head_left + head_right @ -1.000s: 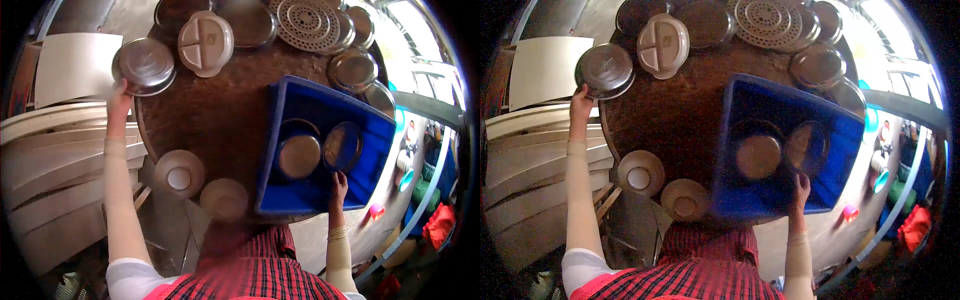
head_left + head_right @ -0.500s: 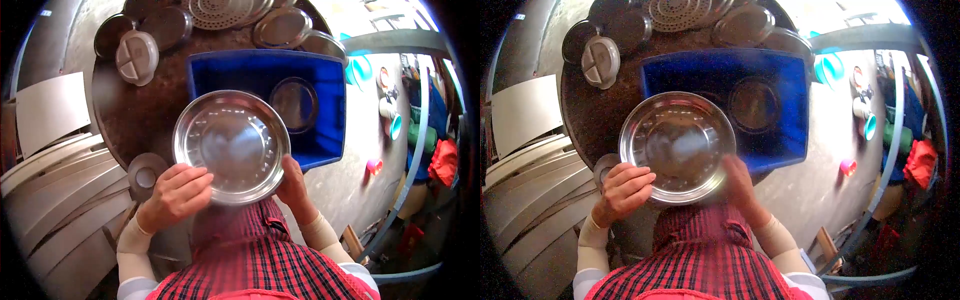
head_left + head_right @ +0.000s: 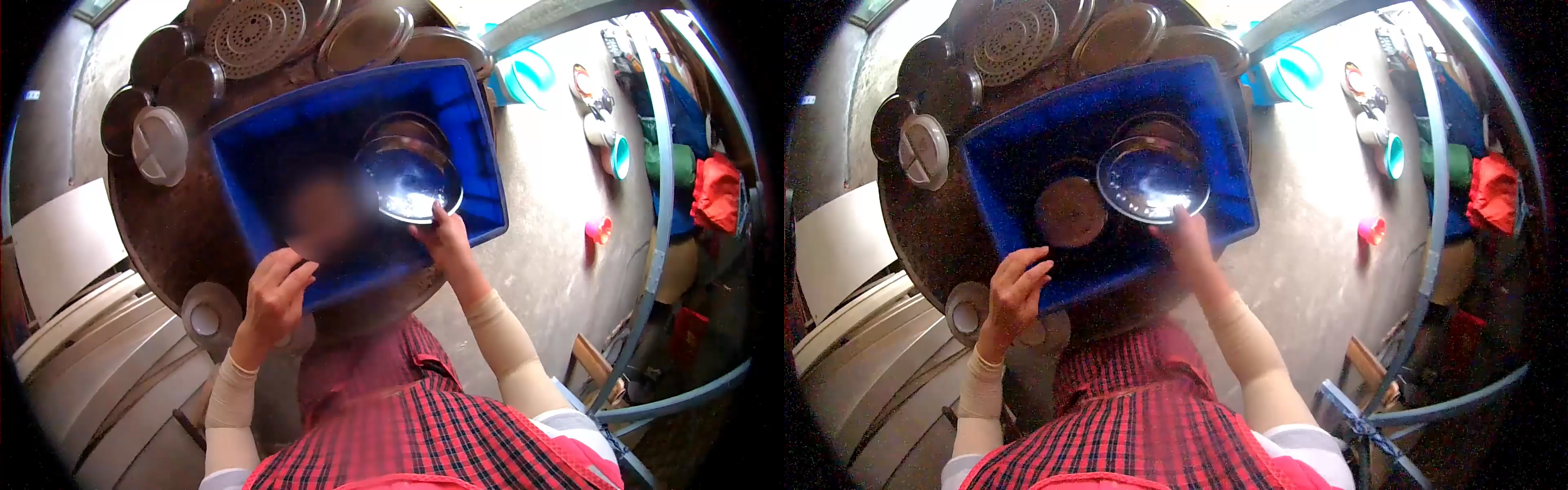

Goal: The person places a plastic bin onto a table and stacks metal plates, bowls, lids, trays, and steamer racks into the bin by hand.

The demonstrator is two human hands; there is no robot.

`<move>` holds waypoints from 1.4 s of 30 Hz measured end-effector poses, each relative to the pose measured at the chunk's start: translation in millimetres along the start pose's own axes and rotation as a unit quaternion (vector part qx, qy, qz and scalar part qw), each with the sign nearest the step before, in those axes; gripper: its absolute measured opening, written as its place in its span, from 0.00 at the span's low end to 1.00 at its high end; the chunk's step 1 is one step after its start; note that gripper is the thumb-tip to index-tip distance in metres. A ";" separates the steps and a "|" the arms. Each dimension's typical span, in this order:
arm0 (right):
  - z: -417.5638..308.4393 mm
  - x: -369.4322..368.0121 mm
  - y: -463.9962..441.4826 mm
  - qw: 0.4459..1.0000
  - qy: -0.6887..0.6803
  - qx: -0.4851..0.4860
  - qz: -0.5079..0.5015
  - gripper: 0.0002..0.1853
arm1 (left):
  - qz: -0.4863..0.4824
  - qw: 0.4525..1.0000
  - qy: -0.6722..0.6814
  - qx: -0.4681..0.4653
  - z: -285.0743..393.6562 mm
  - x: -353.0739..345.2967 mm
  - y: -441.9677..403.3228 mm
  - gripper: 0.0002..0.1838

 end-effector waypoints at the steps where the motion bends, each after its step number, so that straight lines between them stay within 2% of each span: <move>1: -1.0 2.8 -13.0 0.999 -0.035 0.003 -0.007 0.15 | -0.003 1.000 0.003 0.005 -1.9 -3.8 2.7 0.10; 5: 14.9 27.3 -56.9 0.995 -0.094 -0.017 0.006 0.19 | -0.010 1.000 0.002 0.028 -4.4 -5.4 9.2 0.10; 6: 18.2 28.3 -49.3 0.992 -0.096 -0.069 0.036 0.22 | -0.010 0.999 -0.001 0.034 -4.8 -4.2 10.0 0.10; 9: 15.5 35.9 -34.9 0.988 0.052 -0.025 0.142 0.24 | 0.015 0.997 -0.024 0.075 -18.1 10.4 18.9 0.09; 10: 6.7 21.1 -19.2 0.984 0.137 0.030 0.106 0.22 | 0.029 0.996 -0.025 0.085 -25.1 17.5 21.7 0.08; 11: 3.2 21.7 -19.3 0.926 0.315 0.161 0.130 0.14 | 0.040 0.995 -0.042 0.086 -33.7 26.8 25.6 0.09; 13: -13.5 -30.7 27.4 0.784 0.500 0.353 0.105 0.08 | 0.096 0.986 -0.069 0.115 -57.1 47.3 34.7 0.08; 16: 9.6 -51.4 58.1 0.668 0.576 0.462 0.095 0.03 | 0.173 0.951 -0.074 0.243 -119.2 78.4 54.0 0.03; 17: 19.5 -55.7 57.0 0.616 0.651 0.434 0.086 0.03 | 0.235 0.930 -0.003 0.283 -151.2 82.7 69.5 0.04; 18: 28.9 -55.6 54.3 0.559 0.718 0.408 0.073 0.04 | 0.248 0.908 -0.009 0.337 -176.1 89.7 76.1 0.06; 19: 34.6 -51.0 59.1 0.530 0.683 0.492 0.101 0.05 | 0.278 0.895 0.003 0.348 -206.4 93.2 84.5 0.07; 20: 27.2 -57.0 65.7 0.560 0.658 0.495 0.094 0.06 | 0.257 0.903 -0.045 0.341 -225.3 101.8 78.7 0.08; 21: 37.7 -42.6 56.7 0.558 0.632 0.523 0.121 0.05 | 0.278 0.890 0.023 0.361 -259.6 99.7 82.9 0.09; 23: 48.6 -37.2 56.5 0.491 0.690 0.516 0.125 0.03 | 0.330 0.828 0.159 0.424 -317.0 87.6 85.9 0.10; 25: 47.6 -46.7 55.5 0.516 0.702 0.480 0.102 0.02 | 0.314 0.779 0.216 0.497 -355.5 73.9 76.0 0.15; 26: 44.9 -48.6 55.2 0.527 0.708 0.461 0.093 0.02 | 0.259 0.858 0.081 0.435 -360.5 78.1 57.5 0.16; 27: 43.4 -49.3 55.3 0.530 0.705 0.462 0.089 0.02 | 0.197 0.911 -0.057 0.359 -356.0 78.8 32.0 0.17; 28: 42.5 -49.7 55.1 0.533 0.703 0.463 0.085 0.02 | 0.213 0.916 -0.135 0.313 -361.8 77.8 20.8 0.19; 29: 42.0 -50.6 56.1 0.538 0.700 0.463 0.080 0.02 | 0.226 0.913 -0.212 0.266 -366.0 77.5 12.4 0.22; 30: 43.5 -49.7 51.2 0.529 0.743 0.401 0.082 0.01 | 0.210 0.852 -0.372 0.302 -371.5 83.9 12.9 0.32; 33: 39.7 -53.9 56.5 0.544 0.737 0.393 0.081 0.03 | 0.325 0.744 -0.330 0.482 -407.3 110.1 49.6 0.47; 34: 39.4 -56.1 58.0 0.543 0.740 0.390 0.075 0.04 | 0.290 0.744 -0.326 0.506 -417.9 111.4 63.9 0.56; 37: 41.6 -54.9 58.6 0.537 0.739 0.402 0.065 0.08 | 0.154 0.751 -0.438 0.469 -423.4 107.8 83.5 0.63; 38: 45.5 -46.4 57.7 0.532 0.734 0.416 0.067 0.08 | 0.183 0.760 -0.354 0.512 -433.7 103.7 100.3 0.67; 39: 46.7 -43.1 57.6 0.525 0.731 0.431 0.069 0.08 | 0.200 0.785 -0.293 0.508 -444.3 101.4 113.9 0.68; 41: 46.1 -44.0 54.7 0.530 0.753 0.383 0.074 0.09 | 0.235 0.823 -0.165 0.491 -460.3 99.4 132.5 0.71; 42: 46.9 -45.2 52.9 0.532 0.763 0.360 0.076 0.09 | 0.245 0.798 -0.165 0.526 -457.1 104.4 140.8 0.70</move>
Point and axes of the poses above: each hand's wrist, its own y-axis away from the middle knuckle, its own x-axis out of the back of the hand, z = x × y, the point moved 7 cm from there along -y, towards the middle knuckle, and after that the axes turned 10 degrees about -x, right-handed, at the moved point
